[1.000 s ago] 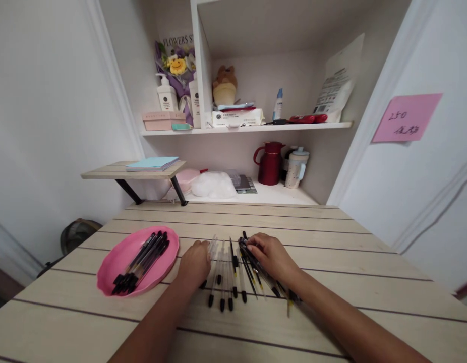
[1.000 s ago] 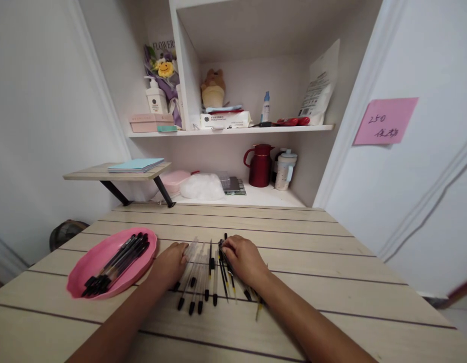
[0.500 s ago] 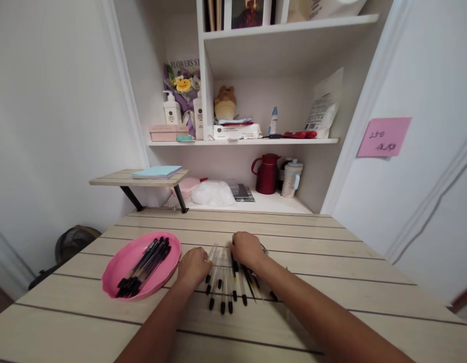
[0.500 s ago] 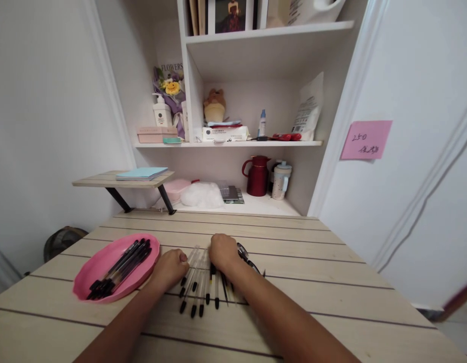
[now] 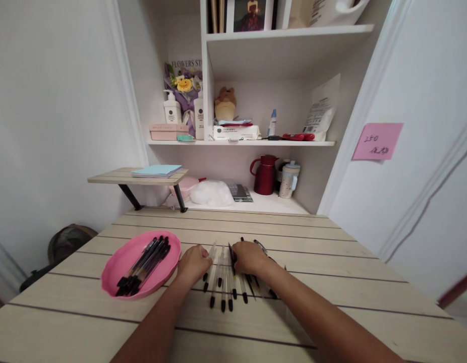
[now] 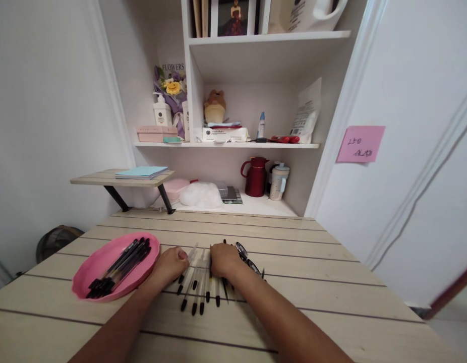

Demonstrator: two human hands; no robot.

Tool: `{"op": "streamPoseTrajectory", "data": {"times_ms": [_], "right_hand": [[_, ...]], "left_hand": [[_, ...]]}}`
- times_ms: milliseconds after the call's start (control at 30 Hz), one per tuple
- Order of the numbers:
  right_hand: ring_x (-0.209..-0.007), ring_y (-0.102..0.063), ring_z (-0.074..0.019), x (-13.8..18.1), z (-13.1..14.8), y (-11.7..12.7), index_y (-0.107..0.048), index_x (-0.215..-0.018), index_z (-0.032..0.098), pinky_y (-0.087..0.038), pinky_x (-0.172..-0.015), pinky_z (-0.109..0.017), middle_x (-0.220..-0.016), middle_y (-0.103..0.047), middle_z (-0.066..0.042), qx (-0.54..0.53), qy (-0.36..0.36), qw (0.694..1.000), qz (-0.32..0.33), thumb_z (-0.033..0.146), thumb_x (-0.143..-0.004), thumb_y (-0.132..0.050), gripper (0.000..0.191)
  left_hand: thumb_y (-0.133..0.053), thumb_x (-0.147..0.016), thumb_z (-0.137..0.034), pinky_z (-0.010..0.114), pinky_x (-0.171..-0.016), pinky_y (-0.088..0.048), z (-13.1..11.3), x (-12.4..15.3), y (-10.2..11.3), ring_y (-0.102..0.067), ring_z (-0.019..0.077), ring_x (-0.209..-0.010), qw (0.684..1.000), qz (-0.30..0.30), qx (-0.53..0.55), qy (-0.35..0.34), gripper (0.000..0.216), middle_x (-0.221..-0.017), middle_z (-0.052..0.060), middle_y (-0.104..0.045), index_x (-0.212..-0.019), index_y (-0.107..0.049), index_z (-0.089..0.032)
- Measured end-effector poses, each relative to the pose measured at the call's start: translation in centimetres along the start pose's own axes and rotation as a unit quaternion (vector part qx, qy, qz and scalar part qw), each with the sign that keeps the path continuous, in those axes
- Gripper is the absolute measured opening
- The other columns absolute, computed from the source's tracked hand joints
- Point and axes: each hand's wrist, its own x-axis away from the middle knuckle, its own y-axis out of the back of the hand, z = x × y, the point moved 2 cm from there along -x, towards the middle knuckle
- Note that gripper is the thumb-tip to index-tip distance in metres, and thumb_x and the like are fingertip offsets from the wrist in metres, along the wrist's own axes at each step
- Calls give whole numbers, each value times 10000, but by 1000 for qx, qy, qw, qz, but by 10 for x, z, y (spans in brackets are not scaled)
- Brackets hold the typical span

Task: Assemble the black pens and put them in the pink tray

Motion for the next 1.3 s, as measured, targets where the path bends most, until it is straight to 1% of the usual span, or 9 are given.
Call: {"op": "streamPoseTrajectory", "data": {"times_ms": [133, 233, 333, 400, 467, 533, 633, 1033, 1300], "right_hand": [[-800, -607, -271, 0, -3, -4, -663, -790, 117, -431, -656, -324, -837, -660, -173, -27, 0, 999, -21, 113, -568, -559, 245], [-794, -599, -220, -2, -12, -3, -655, -760, 140, -420, -654, -276, -835, -661, -127, -67, 11, 997, -39, 138, -611, -538, 190], [-678, -582, -133, -4, -23, -2, -634, -795, 171, -406, -571, -204, -742, -649, -39, -194, 31, 978, -64, 143, -638, -515, 198], [-554, -545, -105, -5, -30, -2, -611, -802, 161, -386, -496, -191, -613, -601, 2, -372, 31, 924, -82, 164, -650, -515, 180], [-475, -505, -92, -5, -37, -3, -588, -787, 152, -370, -456, -195, -529, -539, 34, -540, 22, 836, -97, 202, -643, -540, 159], [-451, -487, -81, -6, -42, -4, -574, -783, 157, -360, -445, -193, -516, -511, 52, -626, 22, 772, -105, 231, -622, -574, 177], [-428, -469, -66, -7, -47, -5, -570, -774, 155, -336, -428, -183, -496, -469, 73, -671, 30, 732, -114, 232, -595, -605, 198], [-436, -475, -57, -9, -53, -6, -587, -765, 148, -343, -442, -184, -553, -526, 58, -661, 39, 745, -78, 199, -597, -600, 176], [-429, -471, -57, -3, -49, 0, -602, -744, 136, -340, -421, -174, -517, -535, 49, -668, 36, 740, -62, 208, -587, -626, 174]], "left_hand": [[-511, -639, -206, 237, -556, -332, 0, 0, 2, -575, 183, -715, 1000, 1, 16, 7, 167, -799, 52, -670, -749, -635, -187], [-518, -637, -198, 225, -553, -331, -4, 2, 8, -572, 168, -695, 999, -4, 34, 2, 168, -763, 42, -665, -762, -630, -184], [-511, -639, -172, 206, -552, -332, -11, 5, 12, -559, 137, -664, 998, -5, 55, -24, 220, -726, 17, -648, -828, -621, -186], [-486, -644, -144, 198, -550, -339, -17, 8, 12, -540, 120, -631, 994, -2, 88, -61, 239, -693, 1, -625, -843, -612, -183], [-477, -639, -125, 198, -548, -349, -22, 11, 11, -518, 113, -602, 984, 5, 144, -103, 233, -663, -8, -595, -826, -605, -176], [-490, -625, -123, 202, -548, -361, -25, 13, 10, -500, 112, -587, 970, 14, 199, -137, 215, -646, -14, -565, -803, -599, -170], [-498, -623, -137, 206, -562, -375, -28, 14, 10, -485, 109, -585, 957, 27, 235, -167, 189, -641, -18, -532, -785, -591, -168], [-493, -645, -156, 231, -615, -404, -33, 16, 13, -502, 125, -644, 955, 35, 235, -176, 183, -700, 8, -536, -798, -592, -159], [-482, -695, -182, 265, -702, -426, -38, 20, 23, -522, 150, -743, 947, 23, 227, -226, 151, -809, 44, -540, -796, -593, -167]]}}
